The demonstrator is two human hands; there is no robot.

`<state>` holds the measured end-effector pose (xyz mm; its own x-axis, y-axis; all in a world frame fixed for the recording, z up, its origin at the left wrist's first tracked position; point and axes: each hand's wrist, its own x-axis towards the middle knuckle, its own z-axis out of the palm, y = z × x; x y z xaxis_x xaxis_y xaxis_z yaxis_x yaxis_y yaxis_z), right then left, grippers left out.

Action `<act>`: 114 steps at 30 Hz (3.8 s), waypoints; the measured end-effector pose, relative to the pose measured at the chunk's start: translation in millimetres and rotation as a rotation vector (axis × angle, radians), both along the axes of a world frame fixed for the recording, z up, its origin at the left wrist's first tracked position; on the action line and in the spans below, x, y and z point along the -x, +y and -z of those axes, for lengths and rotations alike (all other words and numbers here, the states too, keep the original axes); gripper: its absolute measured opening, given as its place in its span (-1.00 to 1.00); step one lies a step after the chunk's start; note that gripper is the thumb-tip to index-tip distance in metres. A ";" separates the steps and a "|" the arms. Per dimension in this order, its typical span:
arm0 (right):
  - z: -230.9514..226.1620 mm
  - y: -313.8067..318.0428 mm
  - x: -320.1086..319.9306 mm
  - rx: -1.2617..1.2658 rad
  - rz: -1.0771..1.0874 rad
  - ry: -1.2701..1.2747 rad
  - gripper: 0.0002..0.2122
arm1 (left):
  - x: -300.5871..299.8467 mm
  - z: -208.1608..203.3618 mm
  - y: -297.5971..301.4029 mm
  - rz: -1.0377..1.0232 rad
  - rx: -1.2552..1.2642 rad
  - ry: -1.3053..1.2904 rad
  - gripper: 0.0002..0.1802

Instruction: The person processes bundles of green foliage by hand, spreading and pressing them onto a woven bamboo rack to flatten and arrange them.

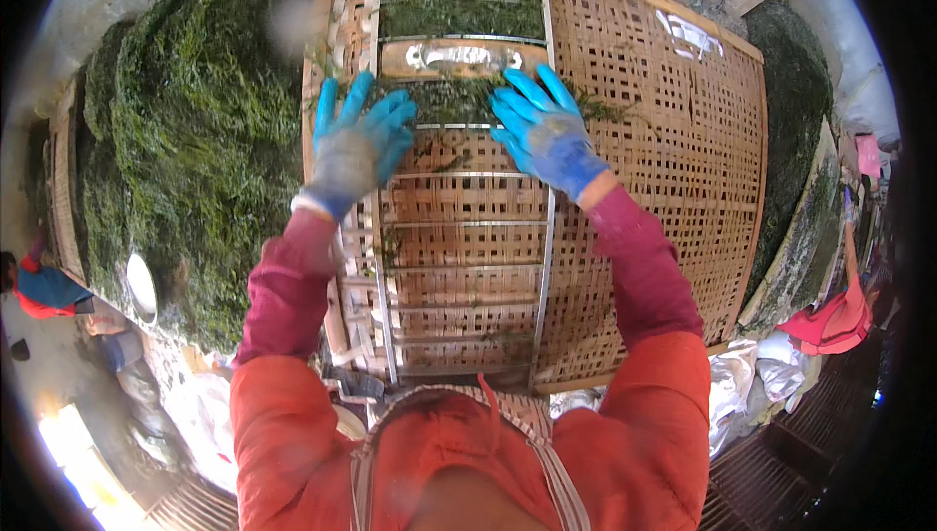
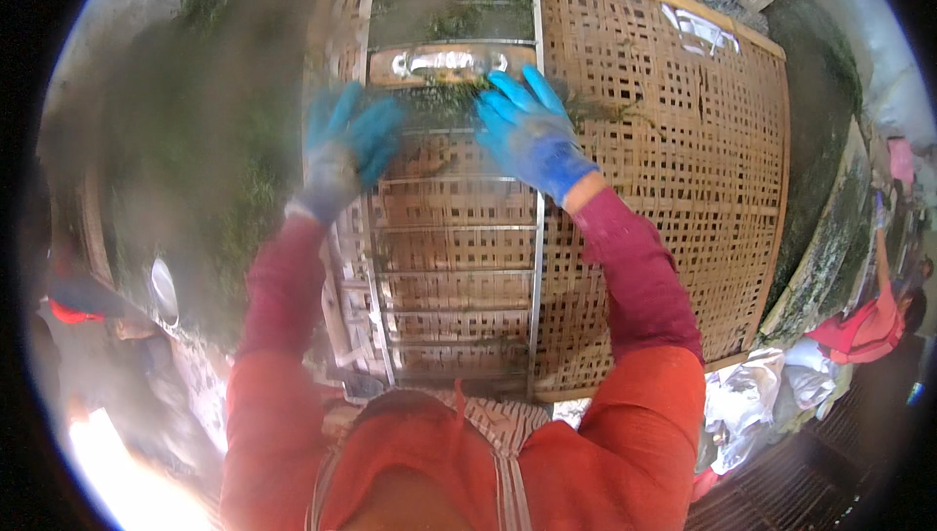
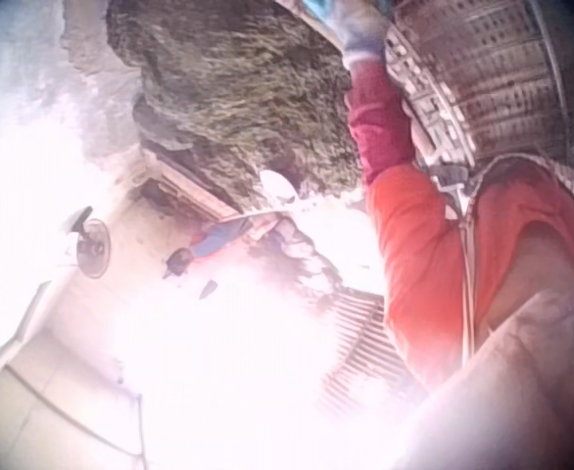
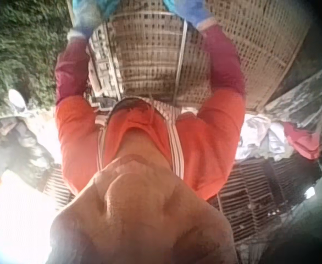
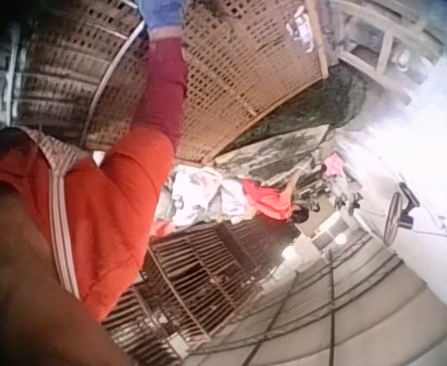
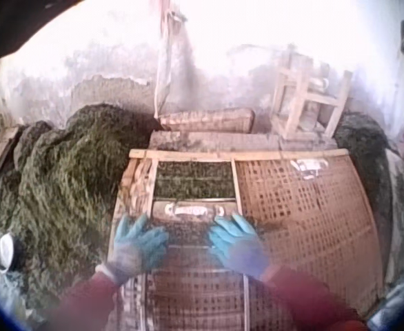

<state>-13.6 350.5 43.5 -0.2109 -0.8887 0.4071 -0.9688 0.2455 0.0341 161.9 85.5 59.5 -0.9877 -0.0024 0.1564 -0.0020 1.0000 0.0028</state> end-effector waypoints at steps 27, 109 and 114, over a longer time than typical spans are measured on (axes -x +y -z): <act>-5.5 -42.9 -26.8 0.114 -0.052 -0.363 -0.63 | 7.0 -23.1 -20.9 0.117 -0.455 -0.110 -0.33; 16.9 -6.9 -11.3 0.038 0.093 0.028 -0.71 | -397.8 129.4 50.8 -1.131 -0.501 0.280 -0.45; 22.3 -7.8 -8.0 0.075 0.097 0.022 -0.71 | -399.8 129.4 26.4 -1.218 -1.440 0.796 -0.61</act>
<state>-5.6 342.7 21.2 -0.2850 -0.8313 0.4772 -0.9395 0.3410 0.0329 561.7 111.8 -69.9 -0.1103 -0.9608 -0.2544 -0.1278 -0.2401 0.9623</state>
